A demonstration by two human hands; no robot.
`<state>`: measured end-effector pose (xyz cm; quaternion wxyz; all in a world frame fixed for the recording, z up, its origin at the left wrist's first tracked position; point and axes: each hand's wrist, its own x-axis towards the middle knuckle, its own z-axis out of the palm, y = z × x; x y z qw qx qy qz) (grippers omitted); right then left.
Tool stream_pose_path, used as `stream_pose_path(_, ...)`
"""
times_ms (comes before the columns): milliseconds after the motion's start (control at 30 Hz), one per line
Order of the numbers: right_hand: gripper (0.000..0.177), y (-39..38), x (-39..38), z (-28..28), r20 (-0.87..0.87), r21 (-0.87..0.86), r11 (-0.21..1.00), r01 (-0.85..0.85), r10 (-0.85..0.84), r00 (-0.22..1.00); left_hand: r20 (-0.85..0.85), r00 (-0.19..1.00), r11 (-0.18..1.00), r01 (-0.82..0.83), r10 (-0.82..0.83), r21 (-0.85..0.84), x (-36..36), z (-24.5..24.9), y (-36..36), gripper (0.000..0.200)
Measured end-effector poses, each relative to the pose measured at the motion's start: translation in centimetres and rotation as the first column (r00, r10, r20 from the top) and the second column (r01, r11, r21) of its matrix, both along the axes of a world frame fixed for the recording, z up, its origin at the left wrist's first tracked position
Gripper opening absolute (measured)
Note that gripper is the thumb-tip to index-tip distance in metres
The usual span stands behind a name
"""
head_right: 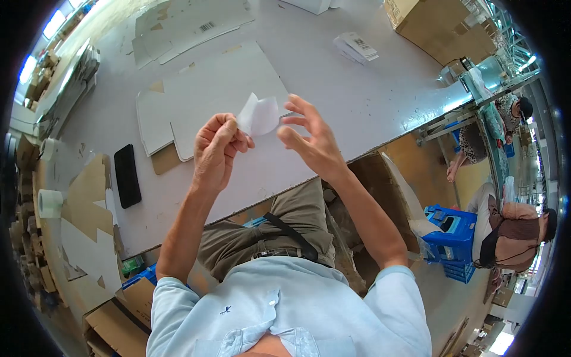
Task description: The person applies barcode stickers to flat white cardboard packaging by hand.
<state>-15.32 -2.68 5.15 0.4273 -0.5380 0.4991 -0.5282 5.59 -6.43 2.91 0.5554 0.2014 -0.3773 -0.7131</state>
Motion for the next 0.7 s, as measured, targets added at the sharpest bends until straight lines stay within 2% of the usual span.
stream_pose_path(33,0.064,-0.9,0.0,0.1,0.0,-0.004,1.0,0.0,0.0,1.0,0.013,1.0,1.0,0.007,-0.007,0.021,-0.2,0.2,0.4,0.012)
stream_pose_path(100,0.032,-2.1,-0.2,0.0,0.067,0.123,0.984,-0.127,0.119,0.991,0.011,1.0,0.999,-0.007,0.006,0.044,-0.4,0.2,1.0,0.012)
stream_pose_path(133,0.032,-1.8,-0.2,0.0,0.068,0.124,0.984,-0.131,0.123,0.99,0.012,1.0,0.999,-0.011,0.01,0.046,-0.3,-0.1,1.1,0.012)
stream_pose_path(200,0.017,-0.4,-0.8,0.3,0.262,0.099,0.995,0.032,-0.057,0.963,-0.041,0.985,0.984,-0.168,0.17,0.052,0.3,-0.6,1.0,0.012)
stream_pose_path(233,0.016,1.0,-1.5,0.5,0.309,0.116,0.991,0.071,-0.104,0.945,-0.042,0.984,0.984,-0.169,0.171,0.054,0.6,-0.6,1.0,0.012)
stream_pose_path(300,0.014,3.8,-3.8,-0.5,0.301,0.158,0.961,0.226,-0.265,0.916,-0.04,0.953,0.95,-0.297,0.302,0.099,1.0,-0.7,1.2,0.012)
stream_pose_path(367,0.012,7.4,-6.9,-1.9,0.253,0.203,0.937,0.285,-0.331,0.909,-0.036,0.947,0.947,-0.316,0.319,0.059,1.4,-1.1,1.4,0.012)
stream_pose_path(433,0.013,11.5,-10.8,-4.6,0.109,0.282,0.888,0.364,-0.406,0.907,-0.035,0.94,0.941,-0.339,0.339,0.017,1.4,-1.1,2.0,0.012)
stream_pose_path(467,0.015,13.6,-12.9,-6.1,-0.131,0.316,0.86,0.4,-0.378,0.917,0.103,0.9,0.906,-0.418,0.423,-0.062,1.4,-0.7,2.5,0.011)
stream_pose_path(500,0.017,15.5,-14.2,-7.4,-0.361,0.339,0.83,0.443,-0.32,0.876,0.232,0.832,0.864,-0.481,0.504,-0.151,1.4,-0.5,3.0,0.01)
stream_pose_path(533,0.019,17.2,-14.5,-8.4,-0.737,0.044,0.878,0.476,-0.293,0.609,0.234,0.831,0.863,-0.483,0.505,-0.148,1.5,-0.5,3.5,0.01)
stream_pose_path(600,0.015,18.4,-14.8,-8.7,-0.766,-0.122,0.901,0.416,-0.352,0.538,0.379,0.691,0.786,-0.504,0.616,-0.357,1.5,-0.6,4.1,0.005)
stream_pose_path(633,0.015,17.4,-13.5,-7.2,-0.765,-0.11,0.907,0.406,-0.338,0.548,0.39,0.681,0.784,-0.511,0.62,-0.353,1.5,-0.8,4.4,0.005)
stream_pose_path(700,0.012,14.8,-9.7,-3.6,-0.455,0.063,0.898,0.435,-0.362,0.814,0.371,0.527,0.624,-0.461,0.765,-0.631,1.2,-1.4,4.2,0.007)
